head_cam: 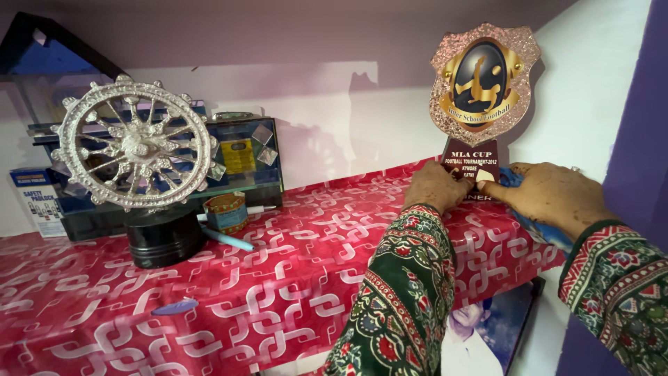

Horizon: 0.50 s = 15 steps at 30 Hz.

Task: The person wipes down several trophies and a decorative wheel ornament with a blue cloth, including a phone in a case.

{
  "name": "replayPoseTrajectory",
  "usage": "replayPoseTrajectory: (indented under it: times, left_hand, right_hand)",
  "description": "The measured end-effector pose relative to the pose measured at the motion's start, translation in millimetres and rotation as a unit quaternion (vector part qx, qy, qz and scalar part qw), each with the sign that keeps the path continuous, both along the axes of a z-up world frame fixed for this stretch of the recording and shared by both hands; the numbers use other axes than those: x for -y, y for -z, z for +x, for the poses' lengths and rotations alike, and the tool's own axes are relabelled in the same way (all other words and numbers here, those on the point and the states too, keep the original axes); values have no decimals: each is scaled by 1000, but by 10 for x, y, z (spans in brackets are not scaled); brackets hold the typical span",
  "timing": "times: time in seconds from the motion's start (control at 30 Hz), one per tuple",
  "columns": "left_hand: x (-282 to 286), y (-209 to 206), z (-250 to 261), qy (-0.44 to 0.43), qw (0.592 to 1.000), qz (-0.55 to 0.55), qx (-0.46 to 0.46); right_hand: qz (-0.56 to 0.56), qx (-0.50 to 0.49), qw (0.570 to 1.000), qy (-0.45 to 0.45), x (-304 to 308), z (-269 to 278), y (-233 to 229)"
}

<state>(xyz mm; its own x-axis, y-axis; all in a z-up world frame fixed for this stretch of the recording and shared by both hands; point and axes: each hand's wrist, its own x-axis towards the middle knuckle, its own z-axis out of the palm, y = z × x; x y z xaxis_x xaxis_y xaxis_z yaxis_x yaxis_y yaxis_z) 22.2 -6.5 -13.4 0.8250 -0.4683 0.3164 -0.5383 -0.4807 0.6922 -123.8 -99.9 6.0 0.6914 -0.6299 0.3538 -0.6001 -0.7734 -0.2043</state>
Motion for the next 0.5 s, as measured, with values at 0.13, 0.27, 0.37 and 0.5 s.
replayPoseTrajectory:
  times: [0.13, 0.27, 0.37, 0.5]
  left_hand:
    - [-35, 28, -9, 5, 1000, 3, 26]
    - [-149, -3, -107, 32, 998, 34, 38]
    - [-285, 31, -164, 50, 996, 47, 57]
    - [-539, -44, -234, 91, 976, 146, 136]
  right_hand:
    - [-16, 28, 999, -4, 1, -18, 50]
    - [-53, 59, 997, -12, 49, -18, 91]
    - [-32, 109, 993, -11, 60, -22, 131]
    - [-99, 302, 947, -52, 66, -111, 356]
